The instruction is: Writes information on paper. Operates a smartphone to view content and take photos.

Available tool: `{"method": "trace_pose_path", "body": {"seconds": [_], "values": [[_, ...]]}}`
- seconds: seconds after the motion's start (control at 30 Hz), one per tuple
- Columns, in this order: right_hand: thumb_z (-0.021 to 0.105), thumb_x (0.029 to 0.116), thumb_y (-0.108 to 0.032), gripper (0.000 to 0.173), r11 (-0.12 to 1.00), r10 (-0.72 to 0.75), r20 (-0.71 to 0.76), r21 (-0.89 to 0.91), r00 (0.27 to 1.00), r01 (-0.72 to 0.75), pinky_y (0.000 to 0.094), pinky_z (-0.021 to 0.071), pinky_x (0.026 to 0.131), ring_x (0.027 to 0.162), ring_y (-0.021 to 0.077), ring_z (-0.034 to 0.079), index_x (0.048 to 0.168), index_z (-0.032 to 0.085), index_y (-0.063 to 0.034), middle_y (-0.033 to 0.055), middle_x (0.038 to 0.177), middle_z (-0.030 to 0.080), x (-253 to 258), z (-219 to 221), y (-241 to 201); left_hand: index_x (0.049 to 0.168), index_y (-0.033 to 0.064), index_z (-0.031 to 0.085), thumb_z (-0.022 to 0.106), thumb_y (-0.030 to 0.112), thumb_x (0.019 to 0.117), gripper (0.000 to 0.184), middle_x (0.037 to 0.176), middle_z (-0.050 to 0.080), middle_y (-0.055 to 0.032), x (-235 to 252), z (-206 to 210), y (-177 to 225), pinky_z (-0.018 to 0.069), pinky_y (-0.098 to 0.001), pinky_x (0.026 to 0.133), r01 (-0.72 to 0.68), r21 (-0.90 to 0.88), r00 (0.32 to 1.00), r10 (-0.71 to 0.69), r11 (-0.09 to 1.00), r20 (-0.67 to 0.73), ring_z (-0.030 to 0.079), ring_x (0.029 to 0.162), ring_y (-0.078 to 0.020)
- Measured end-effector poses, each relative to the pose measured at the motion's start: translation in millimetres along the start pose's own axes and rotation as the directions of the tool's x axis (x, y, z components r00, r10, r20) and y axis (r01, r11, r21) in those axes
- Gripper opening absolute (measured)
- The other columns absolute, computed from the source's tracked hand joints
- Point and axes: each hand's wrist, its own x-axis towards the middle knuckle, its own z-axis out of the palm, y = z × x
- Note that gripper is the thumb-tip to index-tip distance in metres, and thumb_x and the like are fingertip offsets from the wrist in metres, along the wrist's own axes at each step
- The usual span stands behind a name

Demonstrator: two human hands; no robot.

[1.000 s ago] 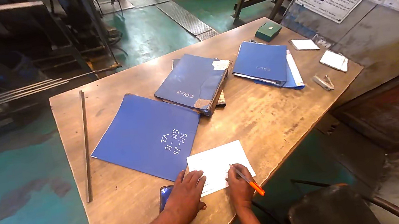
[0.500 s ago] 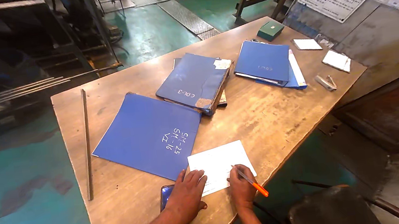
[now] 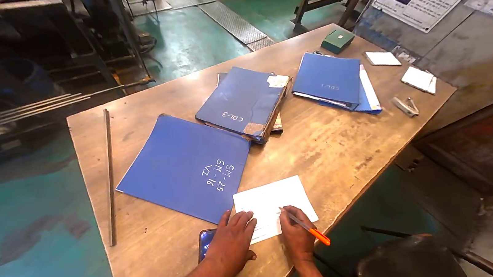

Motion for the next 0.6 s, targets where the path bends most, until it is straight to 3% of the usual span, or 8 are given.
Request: {"method": "trace_pose_path", "body": {"seconds": [0.13,0.2,0.3,0.37,0.43,0.6], "values": [[0.071,0.0861,-0.016,0.014,1.0,-0.011,-0.004,-0.015,1.0,0.011,0.0325,0.0588,0.072,0.077,0.013,0.072,0.092,0.078,-0.0055,0.0058,0.084,0.076,0.4,1.5,2.4,0.154,0.0107,0.042,0.075,0.04,0.0917,0.076,0.165,0.035,-0.0075,-0.2,-0.8,0.2,0.0172,-0.0608,0.124,-0.001,-0.001,1.0,0.001,1.0,0.005,0.03,0.154,-0.029],[0.07,0.0875,-0.013,0.014,0.999,0.05,-0.026,0.012,0.998,-0.049,0.0336,0.0589,0.067,0.071,0.0144,0.07,0.094,0.076,-0.0026,0.0083,0.083,0.074,1.5,2.5,1.7,0.154,0.0109,0.042,0.074,0.04,0.0917,0.076,0.165,0.035,-0.0073,0.5,-0.7,0.3,0.0164,-0.0605,0.124,0.002,-0.001,1.0,-0.002,1.0,0.011,0.029,0.154,-0.0287],[0.069,0.0931,-0.009,0.014,0.963,0.229,-0.073,0.166,0.971,-0.214,0.0277,0.06,0.058,0.061,0.0104,0.067,0.101,0.073,0.0017,0.0089,0.083,0.071,4.5,0.6,-4.3,0.153,0.0111,0.043,0.075,0.041,0.0908,0.076,0.164,0.036,-0.0073,1.4,3.4,-1.5,0.0175,-0.0606,0.124,-0.004,0.01,1.0,0.004,1.0,-0.008,0.031,0.153,-0.0283],[0.066,0.095,-0.007,0.017,0.926,0.276,-0.065,0.287,0.959,-0.247,0.0243,0.06,0.055,0.06,0.0086,0.067,0.107,0.07,0.0037,0.009,0.087,0.07,7.9,-5.1,-5.9,0.152,0.0115,0.045,0.076,0.042,0.0894,0.077,0.164,0.037,-0.0072,2.3,5.4,-2.9,0.0182,-0.0608,0.124,-0.013,0.015,0.999,0.014,1.0,-0.032,0.032,0.152,-0.0284],[0.065,0.0957,-0.006,0.018,0.911,0.273,-0.04,0.333,0.961,-0.245,0.0243,0.0596,0.056,0.062,0.0089,0.067,0.11,0.068,0.0049,0.0099,0.09,0.07,14.3,-13.0,-3.7,0.151,0.0113,0.046,0.076,0.043,0.0888,0.076,0.163,0.039,-0.0078,2.7,7.6,-3.6,0.0188,-0.0611,0.123,-0.02,0.019,0.999,0.021,1.0,-0.05,0.034,0.152,-0.0288],[0.068,0.0936,-0.012,0.013,0.953,0.196,0.05,0.224,0.979,-0.202,0.026,0.0576,0.058,0.063,0.0082,0.066,0.101,0.073,-0.0022,0.0043,0.085,0.073,31.6,-25.3,16.4,0.15,0.0103,0.048,0.076,0.044,0.0883,0.076,0.161,0.041,-0.0098,2.1,9.2,-3.5,0.0199,-0.0618,0.123,-0.023,0.048,0.998,0.026,0.999,-0.063,0.037,0.15,-0.0301]]}}
